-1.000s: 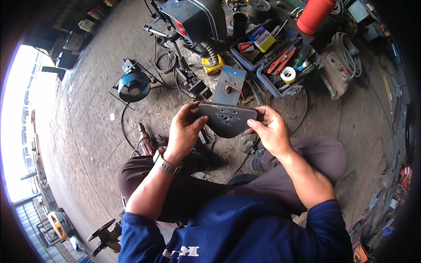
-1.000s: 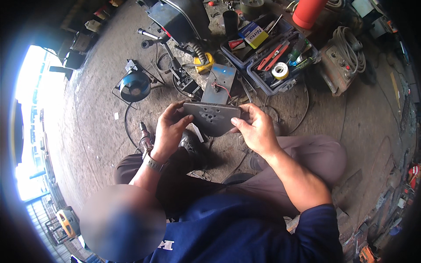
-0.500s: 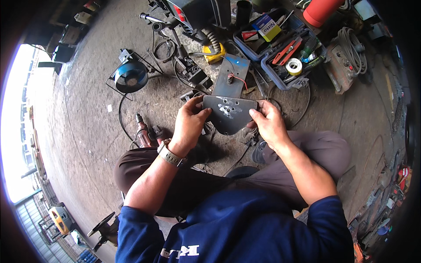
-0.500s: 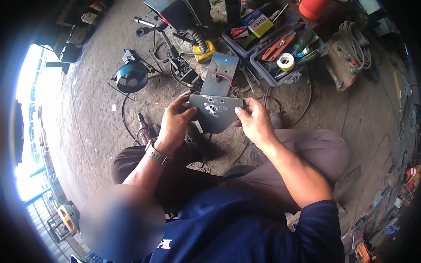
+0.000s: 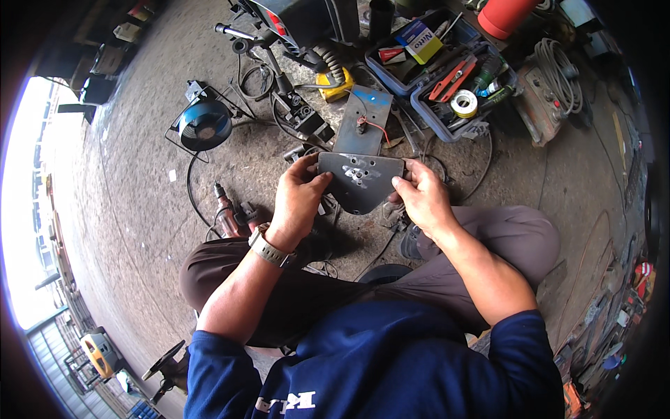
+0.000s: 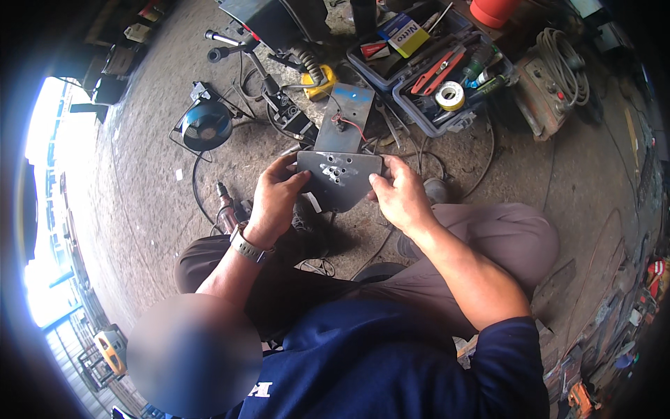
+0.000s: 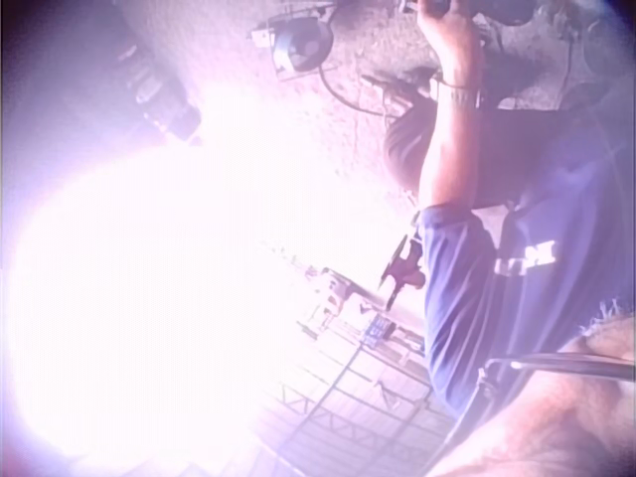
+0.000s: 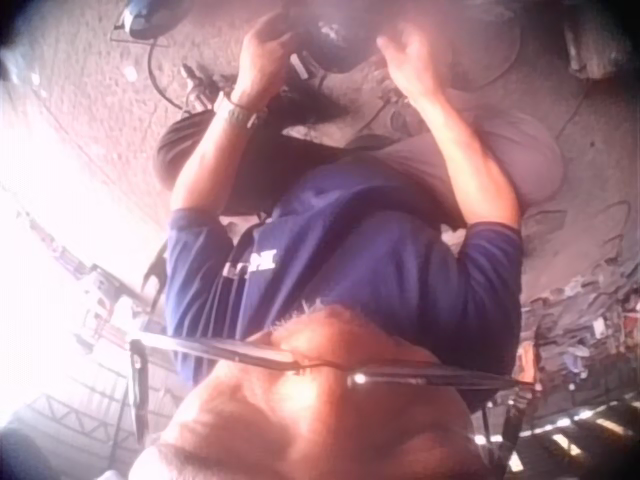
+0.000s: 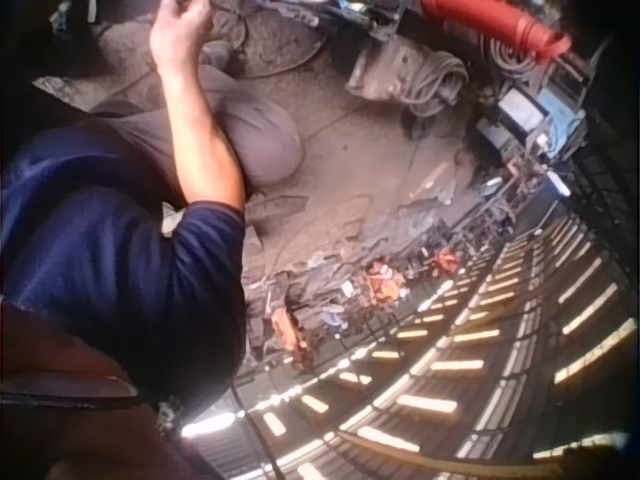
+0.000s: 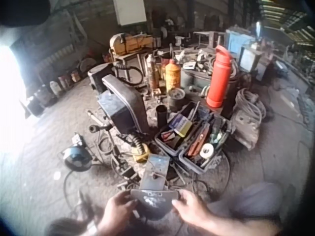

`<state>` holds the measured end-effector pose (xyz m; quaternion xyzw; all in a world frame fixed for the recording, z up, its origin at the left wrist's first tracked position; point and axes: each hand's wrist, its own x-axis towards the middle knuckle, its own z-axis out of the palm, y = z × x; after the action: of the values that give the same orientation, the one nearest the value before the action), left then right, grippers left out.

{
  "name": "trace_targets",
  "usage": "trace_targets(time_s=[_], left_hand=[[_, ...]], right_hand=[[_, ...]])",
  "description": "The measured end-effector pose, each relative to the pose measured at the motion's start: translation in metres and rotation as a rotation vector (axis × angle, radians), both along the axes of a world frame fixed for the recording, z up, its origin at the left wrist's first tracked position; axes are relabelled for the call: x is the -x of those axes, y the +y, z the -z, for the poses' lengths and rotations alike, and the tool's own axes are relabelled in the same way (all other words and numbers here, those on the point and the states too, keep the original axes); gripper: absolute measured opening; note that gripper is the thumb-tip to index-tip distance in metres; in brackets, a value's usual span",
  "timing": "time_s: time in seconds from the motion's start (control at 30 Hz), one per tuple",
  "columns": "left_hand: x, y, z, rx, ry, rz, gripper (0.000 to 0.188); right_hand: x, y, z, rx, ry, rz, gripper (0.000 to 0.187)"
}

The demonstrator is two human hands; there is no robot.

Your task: The person sits on the workshop floor and repeatedly handles a perforated metal plate, turning it over and examining its surface. They also pick up and inspect a small cylindrical metal part before returning to the plate.

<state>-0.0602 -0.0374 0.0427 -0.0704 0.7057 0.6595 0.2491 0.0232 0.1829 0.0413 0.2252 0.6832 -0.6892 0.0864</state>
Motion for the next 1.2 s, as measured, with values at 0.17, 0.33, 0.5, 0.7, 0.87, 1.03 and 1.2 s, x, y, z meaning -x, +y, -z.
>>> trace_targets(time_s=[0.17,0.33,0.5,0.7,0.87,1.03,1.2], left_hand=[[-0.001,0.004,-0.007,-0.031,-0.051,-0.064,0.037],[0.0,0.003,-0.003,-0.041,-0.053,-0.087,0.031],[0.002,-0.002,0.003,-0.06,-0.108,-0.102,0.03],[0.001,0.001,0.003,-0.064,-0.099,-0.108,0.032],[0.003,0.001,0.002,-0.065,-0.108,-0.105,0.032],[0.005,0.001,0.004,-0.07,-0.103,-0.109,0.033],[0.007,0.001,0.007,-0.065,-0.098,-0.111,0.033]], right_hand=[[0.0,0.0,0.001,-0.01,0.004,0.001,0.022],[0.0,0.001,0.002,-0.03,-0.004,-0.005,0.021],[0.0,0.002,0.009,0.002,-0.005,0.0,0.019],[0.001,0.002,0.011,0.027,-0.003,0.009,0.016],[0.003,0.001,0.011,0.026,-0.013,0.022,0.015],[0.005,0.0,0.003,0.0,-0.03,0.024,0.012],[0.006,0.001,0.008,0.008,-0.041,0.046,0.009]])
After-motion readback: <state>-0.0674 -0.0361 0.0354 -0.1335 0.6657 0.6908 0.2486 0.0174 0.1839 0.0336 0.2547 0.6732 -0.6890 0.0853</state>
